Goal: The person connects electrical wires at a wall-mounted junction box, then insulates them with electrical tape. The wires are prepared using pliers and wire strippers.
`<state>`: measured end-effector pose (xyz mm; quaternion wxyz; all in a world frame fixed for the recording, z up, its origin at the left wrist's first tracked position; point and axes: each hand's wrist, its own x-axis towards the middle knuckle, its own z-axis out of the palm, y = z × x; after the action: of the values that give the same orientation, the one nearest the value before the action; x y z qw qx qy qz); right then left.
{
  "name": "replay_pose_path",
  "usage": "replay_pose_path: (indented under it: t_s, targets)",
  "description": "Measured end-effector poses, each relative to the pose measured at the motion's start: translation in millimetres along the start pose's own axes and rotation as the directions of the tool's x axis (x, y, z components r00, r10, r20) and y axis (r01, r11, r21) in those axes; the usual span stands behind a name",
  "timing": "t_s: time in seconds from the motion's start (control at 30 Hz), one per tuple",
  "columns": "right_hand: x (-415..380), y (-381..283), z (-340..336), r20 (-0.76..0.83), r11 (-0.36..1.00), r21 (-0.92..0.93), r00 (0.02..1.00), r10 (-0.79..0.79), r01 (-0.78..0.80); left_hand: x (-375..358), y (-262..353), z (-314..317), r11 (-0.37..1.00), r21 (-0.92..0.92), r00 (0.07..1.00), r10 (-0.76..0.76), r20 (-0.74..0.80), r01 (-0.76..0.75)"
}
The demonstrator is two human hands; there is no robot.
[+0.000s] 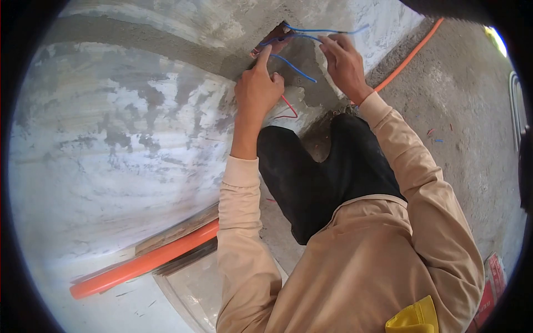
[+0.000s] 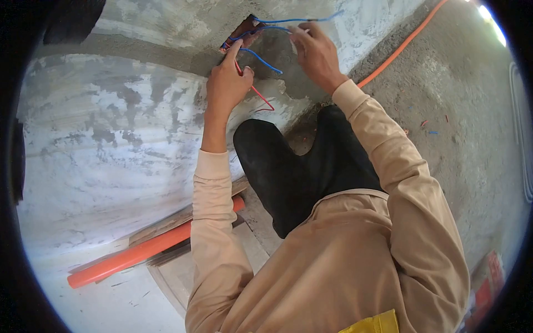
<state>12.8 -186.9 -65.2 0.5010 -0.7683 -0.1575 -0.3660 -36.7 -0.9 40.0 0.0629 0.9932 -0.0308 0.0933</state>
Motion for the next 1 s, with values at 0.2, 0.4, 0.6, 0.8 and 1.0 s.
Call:
replay_pose_path:
  t_s: [0.2,0.4,0.6,0.8,1.0]
  targets:
    - [3.0,-41.7,0.4,0.076,0.984,-0.049,0.983,-0.17,0.174,-3.6,-13.3,6.2,0.956,-0.292,0.998,0.012,0.068,0.008]
    - [15.3,-47.9,-1.5,0.42,0.822,0.353,0.86,0.288,-0.447,-19.0,-0.6,2.7,0.959,-0.283,0.985,-0.03,-0.168,-0.019]
    - [0.5,-47.0,19.9,0.574,0.156,0.709,0.692,0.438,-0.688,-20.2,12.0,6.3,0.91,-0.066,0.785,0.315,-0.533,-0.41]
    - [6.9,-45.0,22.7,0.512,0.222,0.73,0.733,0.448,-0.646,-9.3,5.5,1.9,0.926,-0.159,0.927,0.307,-0.214,-0.343]
    - [17.4,-52.1,40.4,0.405,0.334,0.739,0.782,0.474,-0.585,-21.8,-8.7,7.6,0.952,-0.093,0.955,0.286,-0.072,-0.292]
